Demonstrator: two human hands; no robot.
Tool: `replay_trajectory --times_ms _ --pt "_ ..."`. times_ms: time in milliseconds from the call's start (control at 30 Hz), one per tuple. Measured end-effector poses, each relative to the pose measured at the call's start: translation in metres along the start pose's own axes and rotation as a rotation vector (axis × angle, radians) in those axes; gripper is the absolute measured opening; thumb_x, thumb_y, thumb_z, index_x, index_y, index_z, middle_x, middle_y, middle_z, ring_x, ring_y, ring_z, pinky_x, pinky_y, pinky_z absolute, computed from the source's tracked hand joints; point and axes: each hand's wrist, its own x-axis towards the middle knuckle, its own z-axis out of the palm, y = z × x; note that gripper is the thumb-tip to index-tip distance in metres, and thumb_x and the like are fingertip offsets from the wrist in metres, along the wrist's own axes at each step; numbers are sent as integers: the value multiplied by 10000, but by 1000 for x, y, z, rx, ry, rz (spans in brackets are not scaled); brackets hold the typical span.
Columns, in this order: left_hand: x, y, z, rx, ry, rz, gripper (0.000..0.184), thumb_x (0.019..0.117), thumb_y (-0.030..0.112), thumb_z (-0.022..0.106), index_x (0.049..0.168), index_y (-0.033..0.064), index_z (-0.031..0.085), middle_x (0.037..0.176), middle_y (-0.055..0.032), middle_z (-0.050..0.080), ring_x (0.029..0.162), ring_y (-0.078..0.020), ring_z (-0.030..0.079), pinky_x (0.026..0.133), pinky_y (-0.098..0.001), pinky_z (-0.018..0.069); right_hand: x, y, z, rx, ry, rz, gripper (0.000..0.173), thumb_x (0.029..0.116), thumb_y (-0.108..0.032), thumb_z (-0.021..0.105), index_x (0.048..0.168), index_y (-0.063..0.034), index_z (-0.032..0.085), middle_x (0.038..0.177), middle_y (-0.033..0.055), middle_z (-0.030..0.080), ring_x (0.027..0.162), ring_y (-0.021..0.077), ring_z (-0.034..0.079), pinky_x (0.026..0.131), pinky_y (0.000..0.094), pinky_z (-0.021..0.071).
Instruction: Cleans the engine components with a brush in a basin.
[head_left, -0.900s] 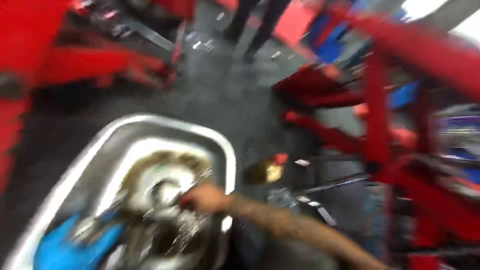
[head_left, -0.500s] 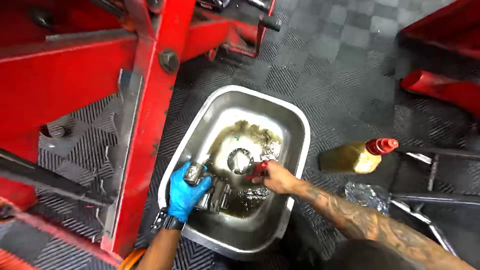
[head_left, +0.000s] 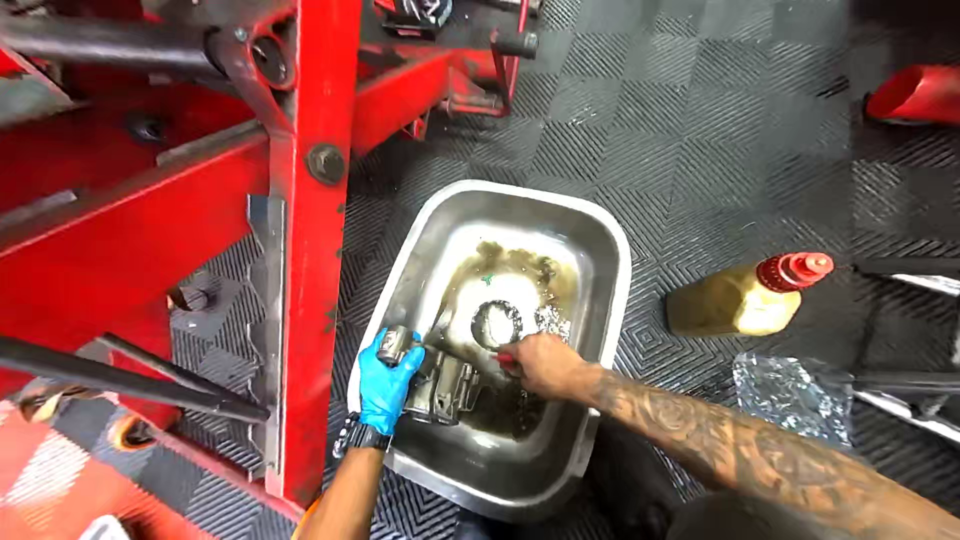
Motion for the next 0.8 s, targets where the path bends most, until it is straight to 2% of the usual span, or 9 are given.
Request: replay_trajectory --times_ms 100,200,333,433,500,533,600,700,800 --pt "0 0 4 -6 11 27 619 795 485 699 1223 42 648 1048 -59 738 947 -123 714 881 -391 597 -16 -24 -30 398 343 -61 126 974 -239 704 1051 -143 732 863 62 722 810 242 705 740 518 572" --pt "-5 1 5 31 1 22 660 807 512 703 1265 43 635 1093 -82 726 976 -139 705 901 -416 583 -10 -40 -22 714 383 -155 158 993 -189 690 1139 -142 726 1020 27 738 932 161 701 867 449 588" --pt "3 11 9 11 37 22 607 789 457 704 1212 24 658 1050 -78 730 943 -134 710 877 -404 597 2 1 -3 303 364 -52 143 936 -246 704 1059 -175 723 888 35 729 852 226 714 771 510 586" --pt "-3 5 9 -10 19 22 578 811 460 709 1201 37 657 1039 -66 734 926 -125 716 863 -395 605 -17 -5 -15 215 392 -3 123 943 -220 720 1047 -156 724 818 67 710 772 273 707 681 525 573" --pt "-2 2 8 -54 37 23 551 812 428 707 1199 39 657 1033 -54 736 921 -112 720 860 -375 614 -12 5 2 99 269 67 146 934 -249 703 1063 -184 720 820 84 708 770 304 707 662 541 573" --pt "1 1 8 -77 56 33 551 803 419 708 1188 26 660 1023 -56 740 912 -112 723 853 -366 618 -5 12 5 67 149 117 187 940 -273 678 1100 -183 713 866 110 715 823 338 710 698 568 563" --pt "5 -3 8 -129 80 57 560 794 420 709 1167 6 655 993 -47 742 881 -106 726 823 -347 624 -2 12 -5 117 93 162 230 930 -282 679 1133 -179 713 912 125 722 876 357 709 737 593 557" --pt "-5 -10 7 -185 82 73 538 830 424 716 1184 27 639 997 -34 742 882 -113 727 804 -347 630 -15 -16 -25 471 370 7 121 947 -248 737 1004 -142 746 846 67 723 805 253 706 725 529 576" --pt "-3 -12 9 -200 94 61 576 818 426 725 1199 2 634 1005 -52 746 907 -132 731 838 -355 629 11 -35 -10 657 342 -191 166 984 -300 692 1083 -180 749 987 9 711 937 155 682 867 431 586"
